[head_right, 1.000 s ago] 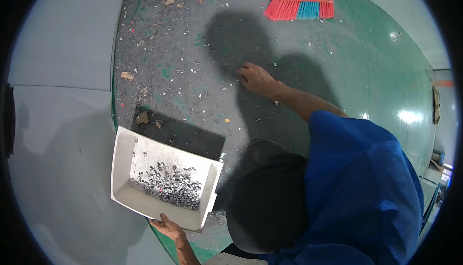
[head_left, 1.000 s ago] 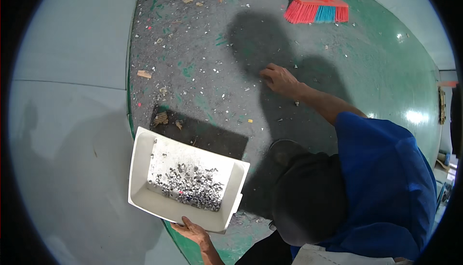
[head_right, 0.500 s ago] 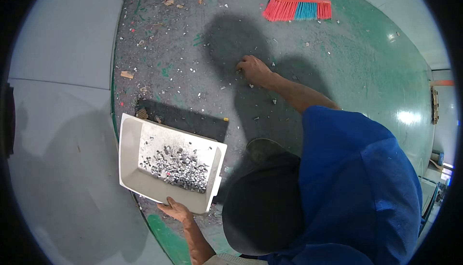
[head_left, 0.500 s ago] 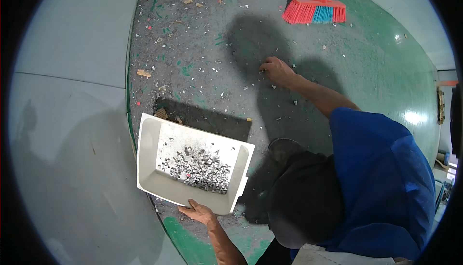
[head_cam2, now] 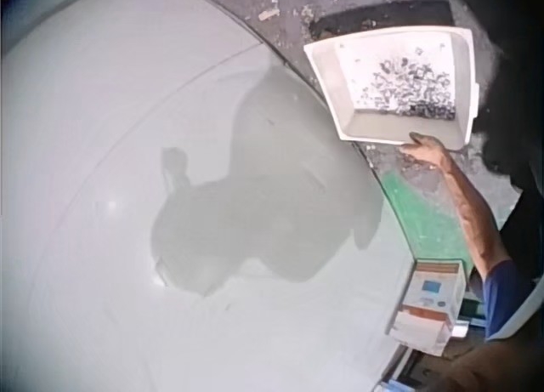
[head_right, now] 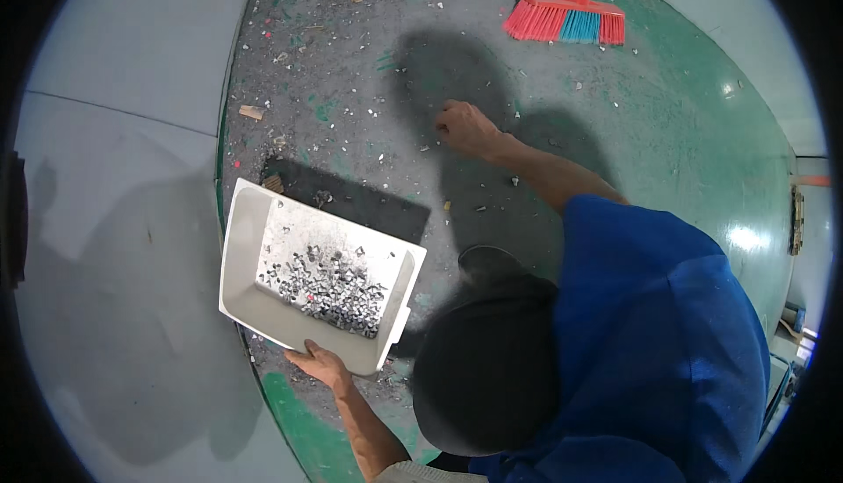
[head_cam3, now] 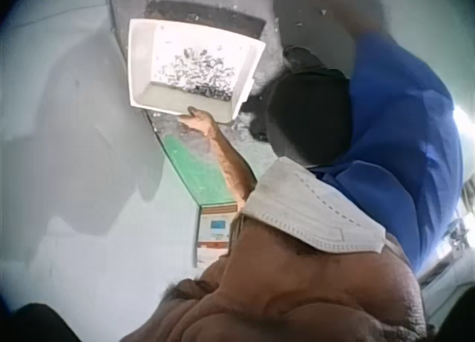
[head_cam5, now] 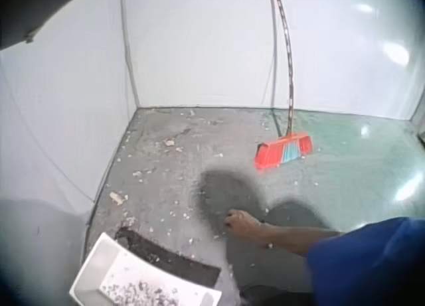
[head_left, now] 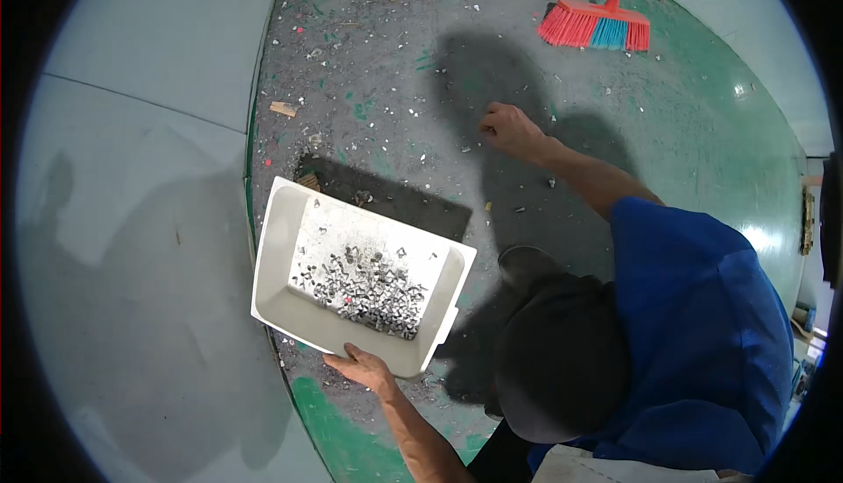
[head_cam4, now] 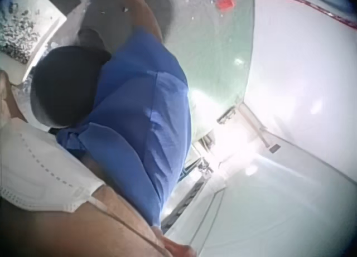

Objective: Picking up small scrap pieces from the floor by hand and placing them into a plastic bin.

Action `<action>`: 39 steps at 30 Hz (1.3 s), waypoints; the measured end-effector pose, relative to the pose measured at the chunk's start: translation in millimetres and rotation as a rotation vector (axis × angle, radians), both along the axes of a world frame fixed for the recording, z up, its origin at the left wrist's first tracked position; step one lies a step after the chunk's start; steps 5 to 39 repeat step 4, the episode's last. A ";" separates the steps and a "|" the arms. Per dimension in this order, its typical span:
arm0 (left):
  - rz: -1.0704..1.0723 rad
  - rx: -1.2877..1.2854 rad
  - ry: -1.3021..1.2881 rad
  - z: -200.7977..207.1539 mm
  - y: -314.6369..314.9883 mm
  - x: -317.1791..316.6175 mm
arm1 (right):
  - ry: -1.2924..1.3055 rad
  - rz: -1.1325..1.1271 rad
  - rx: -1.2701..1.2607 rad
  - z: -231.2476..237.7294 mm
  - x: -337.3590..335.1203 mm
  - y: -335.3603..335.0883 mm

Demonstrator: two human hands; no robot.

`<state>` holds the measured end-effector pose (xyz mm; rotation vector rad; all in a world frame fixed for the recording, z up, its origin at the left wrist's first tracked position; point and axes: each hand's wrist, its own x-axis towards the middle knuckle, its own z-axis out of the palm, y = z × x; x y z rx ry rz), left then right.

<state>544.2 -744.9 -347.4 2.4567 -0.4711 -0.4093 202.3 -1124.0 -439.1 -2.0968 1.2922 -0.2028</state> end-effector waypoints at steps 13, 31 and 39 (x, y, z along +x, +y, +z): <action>0.037 -0.117 0.122 -3.5 7.0 1.8 | -0.431 0.056 0.042 64.8 45.0 19.2; 0.037 -0.117 0.122 -3.5 7.0 1.8 | -0.431 0.056 0.042 64.8 45.0 19.2; 0.037 -0.117 0.122 -3.5 7.0 1.8 | -0.431 0.056 0.042 64.8 45.0 19.2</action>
